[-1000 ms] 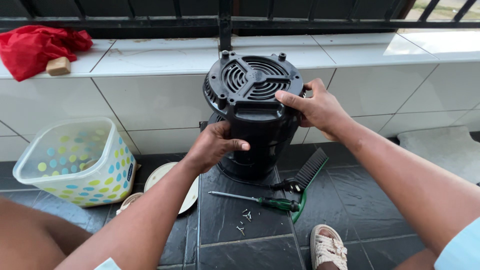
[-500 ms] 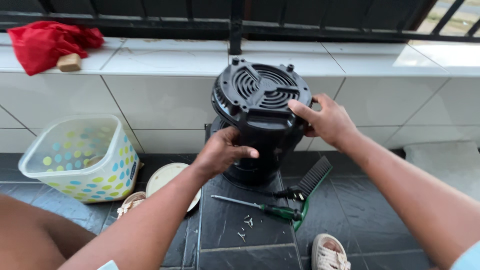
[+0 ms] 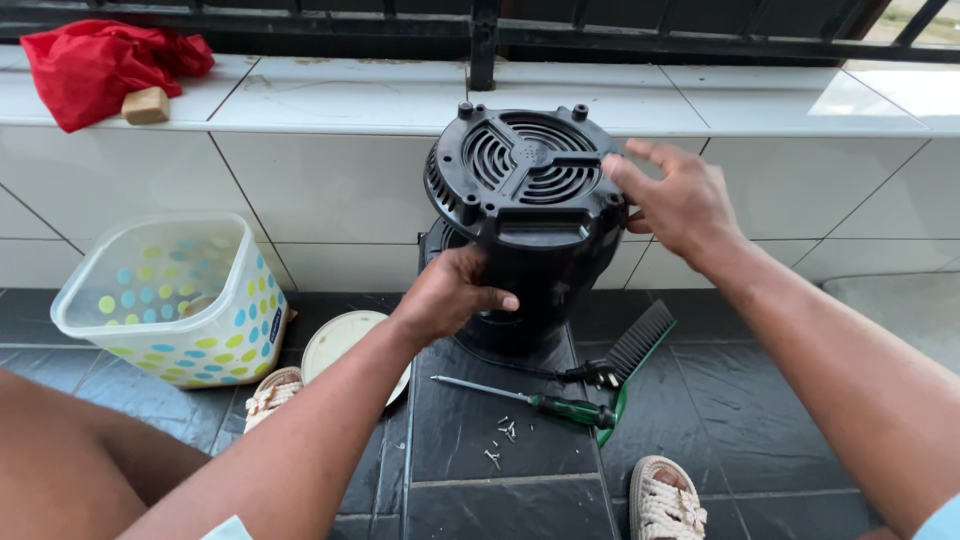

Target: The person uses a screwdriver to fasten screws into the base of a black cylindrical appliance, then places a wooden lid on top and inserts a black cooking pot into the unit. The person also handles a separate silver cooking pot.

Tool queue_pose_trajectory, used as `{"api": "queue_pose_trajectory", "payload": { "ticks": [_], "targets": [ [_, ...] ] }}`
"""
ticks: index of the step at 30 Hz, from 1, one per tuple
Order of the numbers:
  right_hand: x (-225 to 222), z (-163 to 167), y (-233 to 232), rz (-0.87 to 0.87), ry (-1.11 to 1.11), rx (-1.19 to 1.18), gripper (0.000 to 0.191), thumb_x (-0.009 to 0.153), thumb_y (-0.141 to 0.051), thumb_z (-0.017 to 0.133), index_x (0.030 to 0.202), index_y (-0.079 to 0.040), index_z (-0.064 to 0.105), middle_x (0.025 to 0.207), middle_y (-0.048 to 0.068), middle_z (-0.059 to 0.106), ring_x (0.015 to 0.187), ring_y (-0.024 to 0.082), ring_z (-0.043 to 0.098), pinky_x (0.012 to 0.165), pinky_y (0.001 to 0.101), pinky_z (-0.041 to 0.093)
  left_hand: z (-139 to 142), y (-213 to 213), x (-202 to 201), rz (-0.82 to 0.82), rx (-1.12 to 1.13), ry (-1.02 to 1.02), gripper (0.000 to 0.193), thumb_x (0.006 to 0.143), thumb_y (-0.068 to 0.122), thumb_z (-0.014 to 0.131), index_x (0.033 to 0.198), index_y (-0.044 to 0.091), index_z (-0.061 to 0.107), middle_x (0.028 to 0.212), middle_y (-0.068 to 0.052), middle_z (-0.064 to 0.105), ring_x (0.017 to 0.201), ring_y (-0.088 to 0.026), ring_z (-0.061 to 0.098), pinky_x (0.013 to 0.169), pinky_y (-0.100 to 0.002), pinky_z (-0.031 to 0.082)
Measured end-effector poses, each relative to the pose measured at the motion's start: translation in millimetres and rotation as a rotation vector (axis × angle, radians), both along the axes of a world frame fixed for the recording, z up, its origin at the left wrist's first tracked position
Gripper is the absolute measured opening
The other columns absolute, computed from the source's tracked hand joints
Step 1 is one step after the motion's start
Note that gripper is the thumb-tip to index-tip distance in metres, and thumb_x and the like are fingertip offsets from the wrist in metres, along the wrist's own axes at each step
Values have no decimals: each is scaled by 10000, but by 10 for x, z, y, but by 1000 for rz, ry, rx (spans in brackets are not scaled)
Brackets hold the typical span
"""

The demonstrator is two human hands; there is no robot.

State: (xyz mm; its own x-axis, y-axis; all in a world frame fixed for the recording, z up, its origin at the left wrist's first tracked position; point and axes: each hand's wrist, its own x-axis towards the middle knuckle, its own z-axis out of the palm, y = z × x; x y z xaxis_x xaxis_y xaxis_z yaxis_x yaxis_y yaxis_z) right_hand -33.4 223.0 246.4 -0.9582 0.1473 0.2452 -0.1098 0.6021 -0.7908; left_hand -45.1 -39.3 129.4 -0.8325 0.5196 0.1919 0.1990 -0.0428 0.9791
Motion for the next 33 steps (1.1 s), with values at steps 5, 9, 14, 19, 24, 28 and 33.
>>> {"api": "queue_pose_trajectory", "payload": {
  "ticks": [5,9,14,19,24,28,33],
  "targets": [
    [-106,-278,107,6,-64,-159,683,899,-580,636,1419,-138,651,1101,80,748,864,157,708,756,305,610,-46,83,17,57,50,-25,460,778,-68,789,1225,-44,679,1149,-68,762,1031,-137,676,971,-313,528],
    [-157,-391,232,67,-294,-338,835,869,-650,569,1571,-228,403,1362,-7,535,1190,179,524,985,418,512,-40,-22,-32,134,-57,-117,431,796,-58,783,1214,-22,686,1109,-60,769,987,-136,687,941,-314,534],
    [-146,-490,205,302,-268,-498,926,806,-673,592,1560,-163,418,1406,0,568,1278,175,500,1063,406,431,8,-379,-106,65,-6,-153,378,835,-57,730,1210,-20,690,1133,-73,759,1027,-152,680,976,-337,520],
    [-232,-623,175,377,-178,-534,933,796,-543,714,1561,-108,407,1384,39,584,1270,179,553,1100,390,457,-95,-574,-70,196,159,-201,420,902,-23,653,1314,57,627,1208,-40,715,1103,-147,633,1033,-314,473],
    [-329,-812,195,438,-122,-573,966,696,-282,868,1534,-57,442,1397,69,587,1243,183,588,1096,390,452,-131,-557,-49,89,379,-147,568,841,169,731,1373,82,549,1278,-16,639,1189,-156,573,1086,-342,407],
    [-326,-882,193,393,-116,-590,855,709,-190,886,1453,10,515,1326,148,643,1236,212,609,1103,379,469,-119,-275,-67,352,437,-205,578,882,478,667,1296,96,538,1269,3,605,1196,-106,523,1068,-289,345],
    [-150,-944,211,357,-92,-553,777,688,-129,885,1359,31,527,1344,123,618,1262,221,594,1073,406,488,-97,-16,-207,872,321,-79,727,1061,668,512,908,-41,477,870,-39,387,807,-174,345,739,-362,391]
  ]
}}
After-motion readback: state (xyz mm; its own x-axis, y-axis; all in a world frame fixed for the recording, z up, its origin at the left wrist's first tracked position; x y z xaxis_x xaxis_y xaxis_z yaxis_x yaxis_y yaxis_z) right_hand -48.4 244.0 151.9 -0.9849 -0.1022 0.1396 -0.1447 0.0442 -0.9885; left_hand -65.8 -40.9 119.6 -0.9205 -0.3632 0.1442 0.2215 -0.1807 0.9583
